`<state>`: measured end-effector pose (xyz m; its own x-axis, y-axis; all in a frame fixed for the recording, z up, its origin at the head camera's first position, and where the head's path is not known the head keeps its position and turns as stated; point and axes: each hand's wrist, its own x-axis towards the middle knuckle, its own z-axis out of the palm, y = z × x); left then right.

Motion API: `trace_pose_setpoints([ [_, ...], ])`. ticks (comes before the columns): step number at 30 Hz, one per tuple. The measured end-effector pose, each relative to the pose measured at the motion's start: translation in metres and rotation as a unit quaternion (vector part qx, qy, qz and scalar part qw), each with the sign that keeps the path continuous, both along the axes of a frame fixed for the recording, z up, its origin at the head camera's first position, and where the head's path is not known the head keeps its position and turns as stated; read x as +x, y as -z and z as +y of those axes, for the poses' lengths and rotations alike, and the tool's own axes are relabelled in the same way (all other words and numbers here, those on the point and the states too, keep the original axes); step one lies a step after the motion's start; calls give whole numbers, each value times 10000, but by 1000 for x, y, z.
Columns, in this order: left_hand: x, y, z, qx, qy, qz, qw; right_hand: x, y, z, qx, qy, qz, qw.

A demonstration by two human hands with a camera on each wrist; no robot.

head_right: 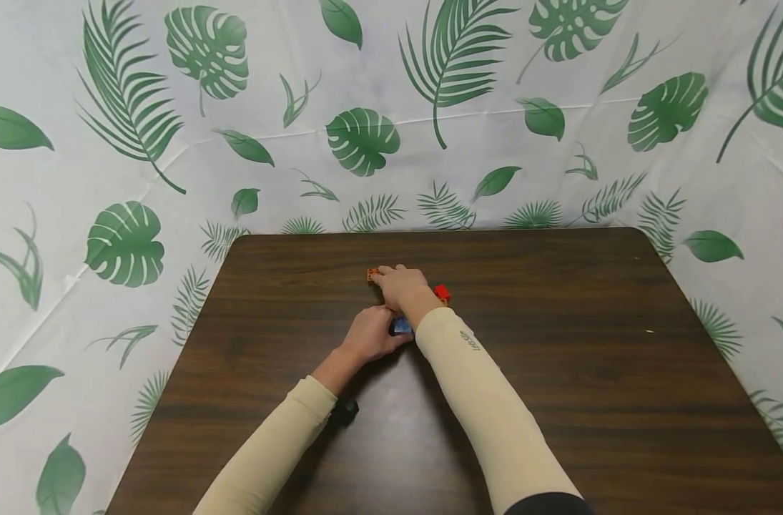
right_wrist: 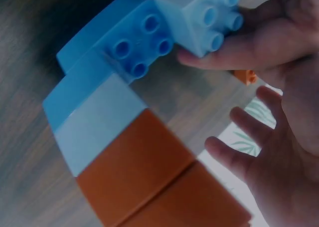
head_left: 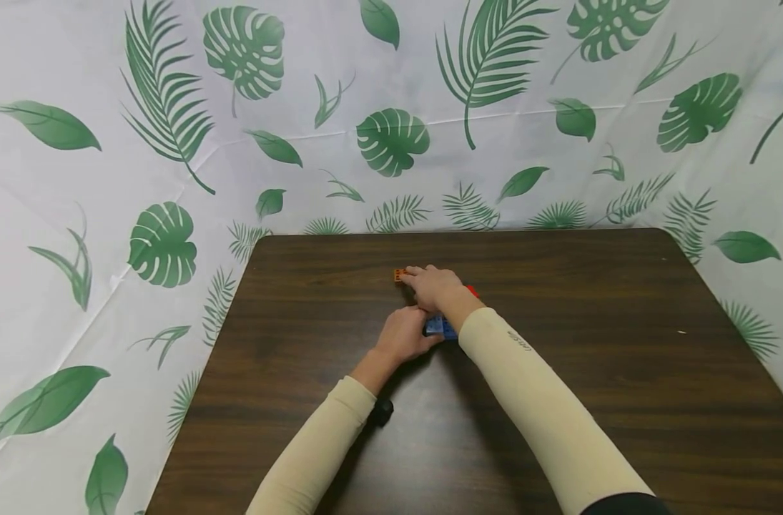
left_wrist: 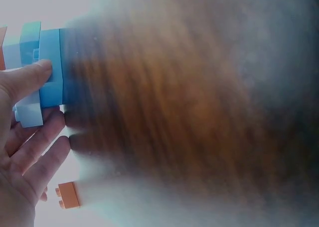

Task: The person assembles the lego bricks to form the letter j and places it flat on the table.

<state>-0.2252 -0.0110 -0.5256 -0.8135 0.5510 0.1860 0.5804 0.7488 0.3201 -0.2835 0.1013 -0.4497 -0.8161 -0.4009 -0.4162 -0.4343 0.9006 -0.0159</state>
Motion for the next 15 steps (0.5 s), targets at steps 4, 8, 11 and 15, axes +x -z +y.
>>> trace_pose_setpoints([
  [4,-2,0,-2,-72,10,11,10000,-3,2,1,51,1,-63,10000],
  [8,-4,1,-3,-75,-1,28,10000,-7,4,0,95,-118,-115,9998],
  [11,-5,1,-4,-59,2,58,10000,-10,5,0,82,-159,-202,9996],
  [15,-7,-1,-4,-51,23,88,9999,-12,5,-1,3,-154,-254,9996],
])
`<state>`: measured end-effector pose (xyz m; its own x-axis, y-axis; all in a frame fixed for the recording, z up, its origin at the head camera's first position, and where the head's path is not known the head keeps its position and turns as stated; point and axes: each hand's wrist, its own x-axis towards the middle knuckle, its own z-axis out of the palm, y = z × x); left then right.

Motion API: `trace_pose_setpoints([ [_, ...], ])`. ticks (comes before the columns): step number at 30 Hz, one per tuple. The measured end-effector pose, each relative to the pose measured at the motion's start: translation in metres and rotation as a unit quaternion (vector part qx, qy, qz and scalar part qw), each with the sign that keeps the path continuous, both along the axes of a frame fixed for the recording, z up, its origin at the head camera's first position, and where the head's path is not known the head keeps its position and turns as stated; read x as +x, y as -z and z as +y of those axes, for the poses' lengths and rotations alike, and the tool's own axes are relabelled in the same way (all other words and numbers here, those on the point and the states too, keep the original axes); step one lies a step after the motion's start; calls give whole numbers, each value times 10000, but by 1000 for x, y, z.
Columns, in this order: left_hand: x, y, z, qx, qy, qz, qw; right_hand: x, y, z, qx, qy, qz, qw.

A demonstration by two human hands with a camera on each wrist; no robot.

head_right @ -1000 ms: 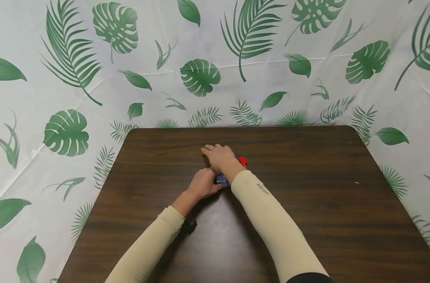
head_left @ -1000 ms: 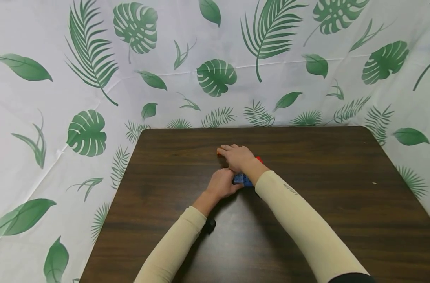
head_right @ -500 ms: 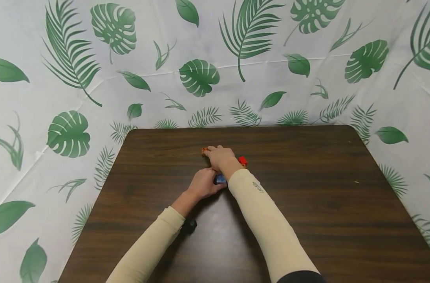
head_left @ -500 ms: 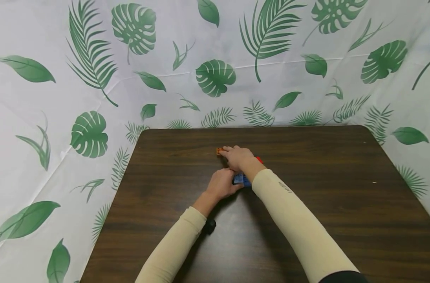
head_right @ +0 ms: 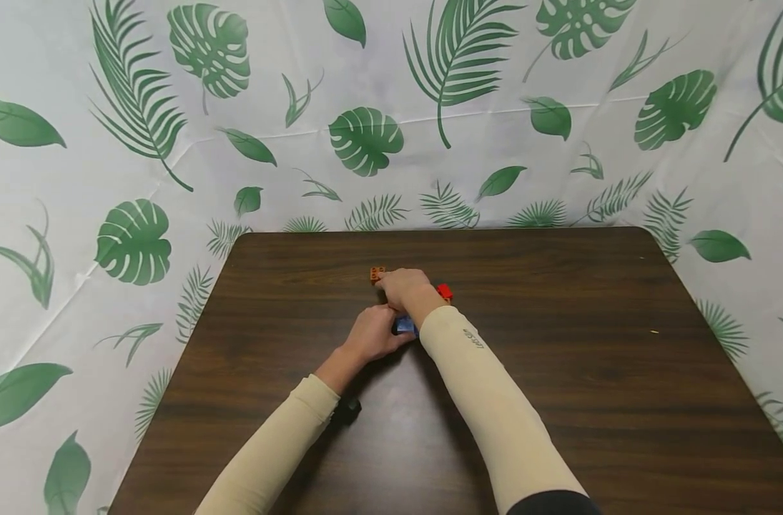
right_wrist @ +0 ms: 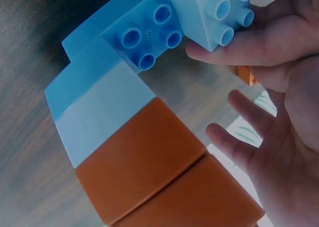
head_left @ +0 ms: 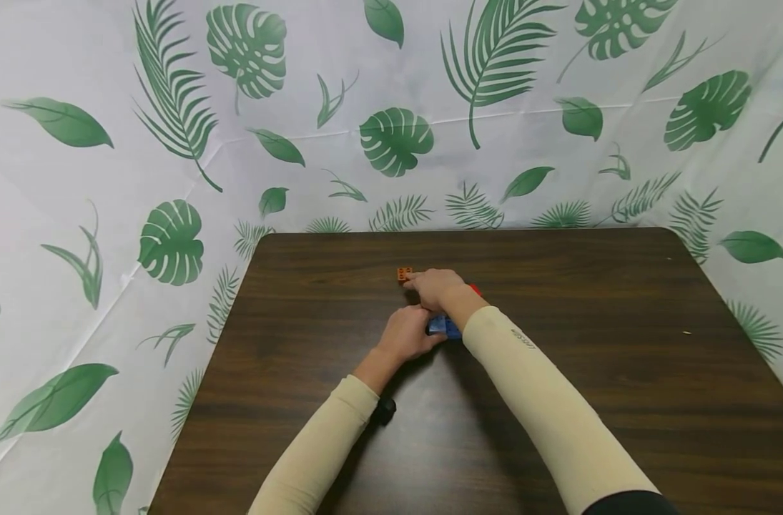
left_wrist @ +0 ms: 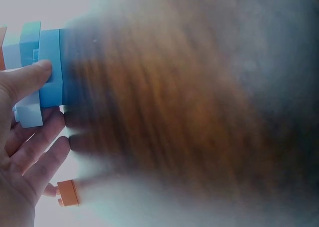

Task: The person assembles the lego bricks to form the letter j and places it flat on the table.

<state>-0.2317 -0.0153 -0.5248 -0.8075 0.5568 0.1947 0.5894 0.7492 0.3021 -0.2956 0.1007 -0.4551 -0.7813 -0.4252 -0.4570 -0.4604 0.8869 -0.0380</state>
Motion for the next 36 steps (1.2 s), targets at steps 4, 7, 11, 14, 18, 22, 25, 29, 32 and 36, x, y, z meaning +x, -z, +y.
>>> trace_pose_setpoints([
  [4,1,-2,0,-13,-14,-21,10000,-1,0,1,-116,-40,152,9998],
  [7,1,-3,0,-2,-15,-11,10000,-1,1,1,-229,-26,271,9994],
  [11,-1,-2,0,60,9,-2,10000,-1,3,4,-328,81,477,9983],
  [14,-1,-1,1,83,32,-14,10000,-1,5,7,-333,149,571,9977],
  [18,-1,-1,1,103,42,-10,9999,0,7,10,-435,197,462,9978],
  [22,-1,-1,1,177,55,-11,9998,1,8,11,-610,213,393,9971],
  [25,-1,0,1,206,72,-26,9998,2,8,12,-633,267,389,9969],
  [29,-1,1,2,219,60,-40,9997,3,7,11,-525,367,398,9972],
  [32,-1,2,1,235,50,-10,9997,2,8,11,-449,455,451,9969],
  [36,-1,2,1,251,66,39,9997,2,10,13,-334,545,552,9964],
])
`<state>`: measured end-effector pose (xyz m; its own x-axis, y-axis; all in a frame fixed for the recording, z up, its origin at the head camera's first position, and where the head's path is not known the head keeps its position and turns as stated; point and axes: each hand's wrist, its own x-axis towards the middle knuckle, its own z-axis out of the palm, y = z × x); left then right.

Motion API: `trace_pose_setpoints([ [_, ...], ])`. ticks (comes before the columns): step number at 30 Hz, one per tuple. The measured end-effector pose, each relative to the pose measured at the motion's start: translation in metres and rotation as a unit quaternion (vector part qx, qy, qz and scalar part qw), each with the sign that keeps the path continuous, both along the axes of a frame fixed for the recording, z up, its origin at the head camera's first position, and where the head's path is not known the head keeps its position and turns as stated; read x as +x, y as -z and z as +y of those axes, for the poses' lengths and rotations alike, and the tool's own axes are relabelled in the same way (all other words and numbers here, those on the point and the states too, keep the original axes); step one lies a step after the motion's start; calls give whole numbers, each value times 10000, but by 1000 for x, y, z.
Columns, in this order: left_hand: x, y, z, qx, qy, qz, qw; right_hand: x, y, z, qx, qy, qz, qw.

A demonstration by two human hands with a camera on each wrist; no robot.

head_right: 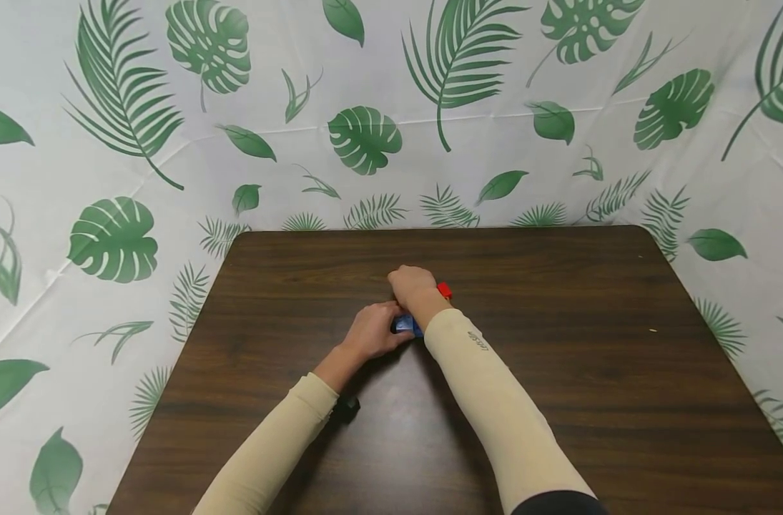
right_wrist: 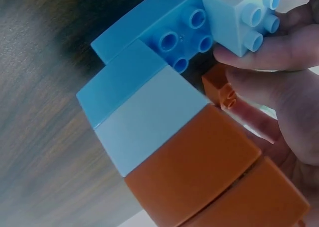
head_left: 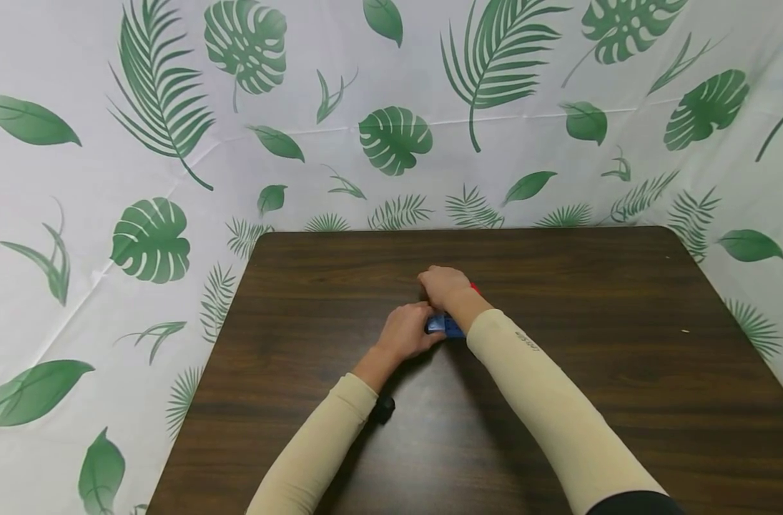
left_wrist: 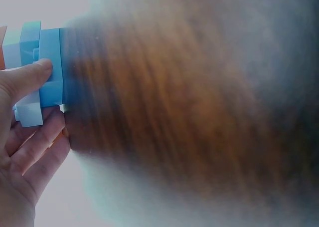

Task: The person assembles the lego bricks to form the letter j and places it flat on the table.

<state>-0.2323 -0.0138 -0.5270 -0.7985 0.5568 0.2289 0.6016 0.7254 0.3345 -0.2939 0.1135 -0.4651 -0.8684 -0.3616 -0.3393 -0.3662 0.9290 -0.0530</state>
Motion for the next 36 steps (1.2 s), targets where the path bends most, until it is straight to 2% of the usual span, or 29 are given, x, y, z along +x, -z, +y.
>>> trace_pose_setpoints([
  [9,-1,0,1,-15,62,-34,10000,2,1,4,574,-235,270,9977],
  [13,-1,0,0,-28,78,-14,10000,3,-2,6,560,-295,414,9971],
  [18,-1,0,0,0,96,-43,9999,3,-10,11,78,-320,457,9984],
  [24,0,1,1,-94,115,25,9999,8,-31,24,-676,-232,396,9967],
  [29,-1,1,1,-168,145,5,9998,16,-42,39,-1358,-117,509,9894],
  [36,-1,1,2,-208,154,-99,9996,26,-52,64,-2178,101,431,9750],
])
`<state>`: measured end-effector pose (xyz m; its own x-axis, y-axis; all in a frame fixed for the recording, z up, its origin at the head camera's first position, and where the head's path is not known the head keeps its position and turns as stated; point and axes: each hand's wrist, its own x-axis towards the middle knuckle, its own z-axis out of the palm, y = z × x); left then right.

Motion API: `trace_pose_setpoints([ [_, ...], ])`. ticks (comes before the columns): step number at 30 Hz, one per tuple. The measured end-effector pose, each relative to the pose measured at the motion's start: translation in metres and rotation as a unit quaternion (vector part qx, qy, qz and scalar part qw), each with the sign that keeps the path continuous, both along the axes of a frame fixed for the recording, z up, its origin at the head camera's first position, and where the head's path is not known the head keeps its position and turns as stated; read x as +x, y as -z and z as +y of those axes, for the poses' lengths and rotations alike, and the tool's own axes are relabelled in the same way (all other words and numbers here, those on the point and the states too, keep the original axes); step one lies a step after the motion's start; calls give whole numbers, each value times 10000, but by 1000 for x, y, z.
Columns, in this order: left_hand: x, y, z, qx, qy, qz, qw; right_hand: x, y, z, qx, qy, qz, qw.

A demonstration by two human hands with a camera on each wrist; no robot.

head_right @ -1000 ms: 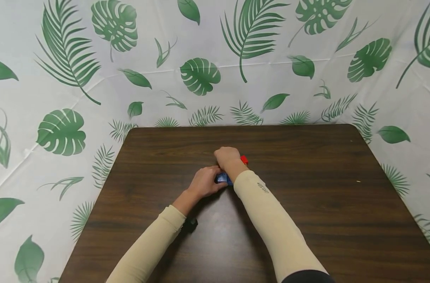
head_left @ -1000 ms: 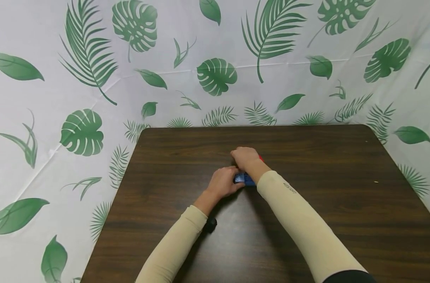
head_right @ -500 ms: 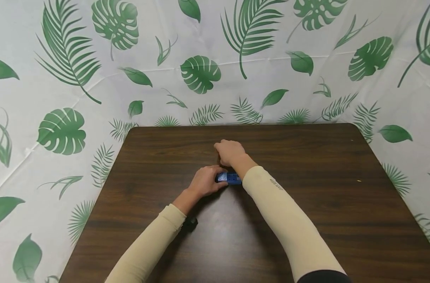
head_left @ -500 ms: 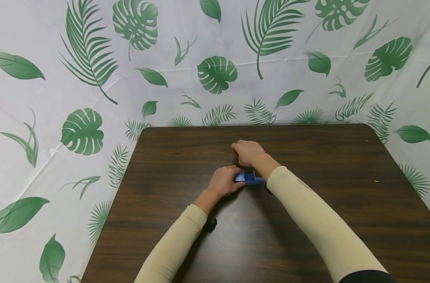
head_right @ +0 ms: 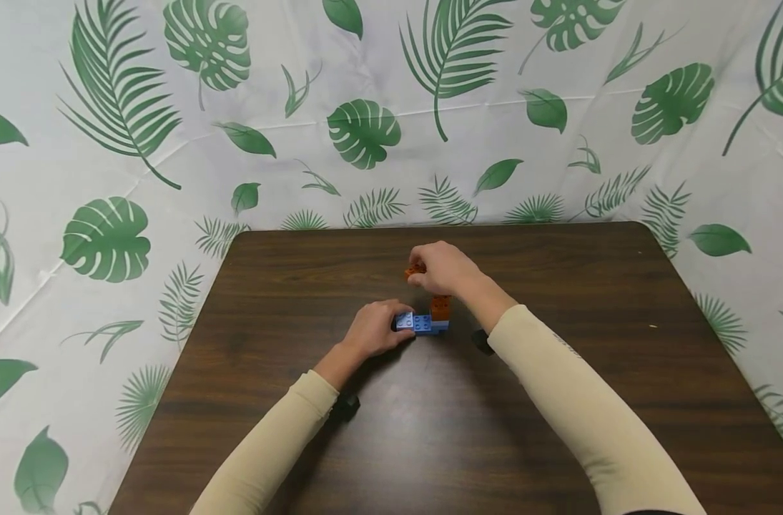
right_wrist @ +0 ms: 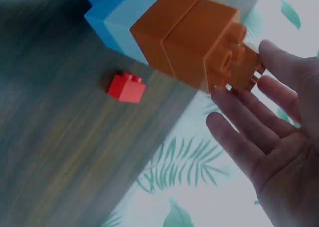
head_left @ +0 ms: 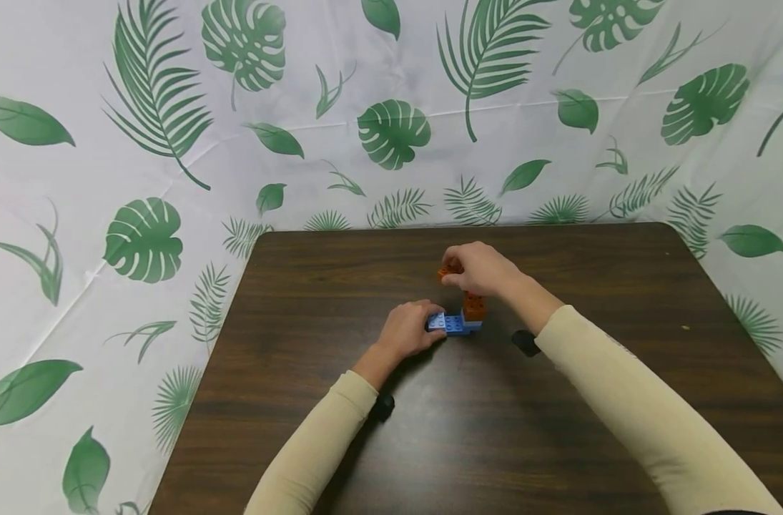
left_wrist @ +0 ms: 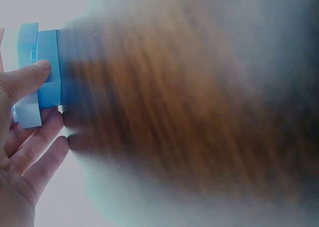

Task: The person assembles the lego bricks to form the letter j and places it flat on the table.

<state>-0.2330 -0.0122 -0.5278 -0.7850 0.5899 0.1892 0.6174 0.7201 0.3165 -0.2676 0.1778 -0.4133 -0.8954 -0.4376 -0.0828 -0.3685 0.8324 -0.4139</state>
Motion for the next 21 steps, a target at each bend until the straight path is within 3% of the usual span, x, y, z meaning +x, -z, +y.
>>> trace_pose_setpoints([
  [8,0,1,-1,5,-4,-43,10000,12,-6,31,-687,50,-278,9972],
  [21,1,1,1,59,-35,-38,10000,48,-6,50,-942,-396,111,9947],
])
